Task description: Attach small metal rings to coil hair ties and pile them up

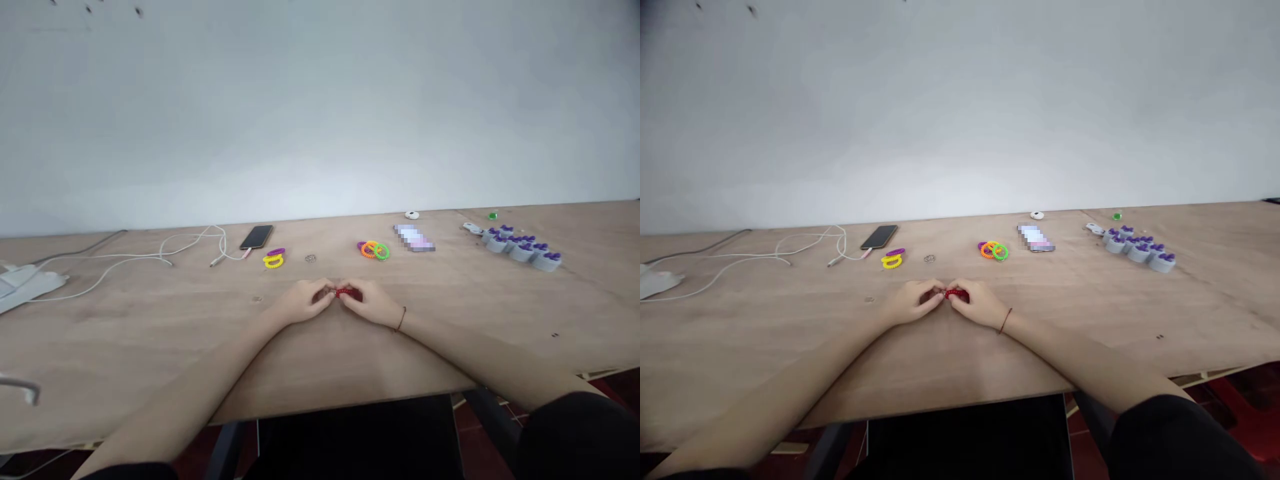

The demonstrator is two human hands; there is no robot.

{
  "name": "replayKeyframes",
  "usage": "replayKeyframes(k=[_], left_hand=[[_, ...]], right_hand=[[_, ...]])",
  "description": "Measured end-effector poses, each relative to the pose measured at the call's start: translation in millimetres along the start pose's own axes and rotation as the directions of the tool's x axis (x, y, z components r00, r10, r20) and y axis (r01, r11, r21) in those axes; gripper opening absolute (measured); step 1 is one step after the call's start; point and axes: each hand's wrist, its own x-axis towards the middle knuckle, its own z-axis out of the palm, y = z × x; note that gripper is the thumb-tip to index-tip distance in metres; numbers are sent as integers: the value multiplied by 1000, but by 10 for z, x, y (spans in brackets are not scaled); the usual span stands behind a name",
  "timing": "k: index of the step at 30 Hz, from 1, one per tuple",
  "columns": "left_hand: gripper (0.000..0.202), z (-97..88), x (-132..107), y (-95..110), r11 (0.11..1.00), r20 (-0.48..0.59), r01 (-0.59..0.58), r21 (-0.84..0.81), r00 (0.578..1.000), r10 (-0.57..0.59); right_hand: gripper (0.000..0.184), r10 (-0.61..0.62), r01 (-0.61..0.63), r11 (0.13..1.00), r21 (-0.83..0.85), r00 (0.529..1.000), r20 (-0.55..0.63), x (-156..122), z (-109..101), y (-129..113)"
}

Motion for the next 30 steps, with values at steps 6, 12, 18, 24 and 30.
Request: replayKeyframes(k=[6,12,18,24,30], left_hand=[[24,20,17,-46,999,-44,-2,53,999,5],[22,39,5,15,993,-121,42,113,992,-28],[24,102,9,87,986,-172,165,-18,971,-165],[27,77,25,87,982,-115,179,-62,976,-185],[24,48,17,22,991,-108,104,86,990,-95]], right_hand=[[19,4,-4,1000,9,1000,-3,2,3,8],[19,-6,7,1000,-22,1000,18,-3,2,3],[19,-66,68,997,-40,997,35,-6,7,1],[21,-9,9,1000,0,1000,1,-8,-1,6],[26,-4,6,999,48,999,-44,-12,-11,-7]])
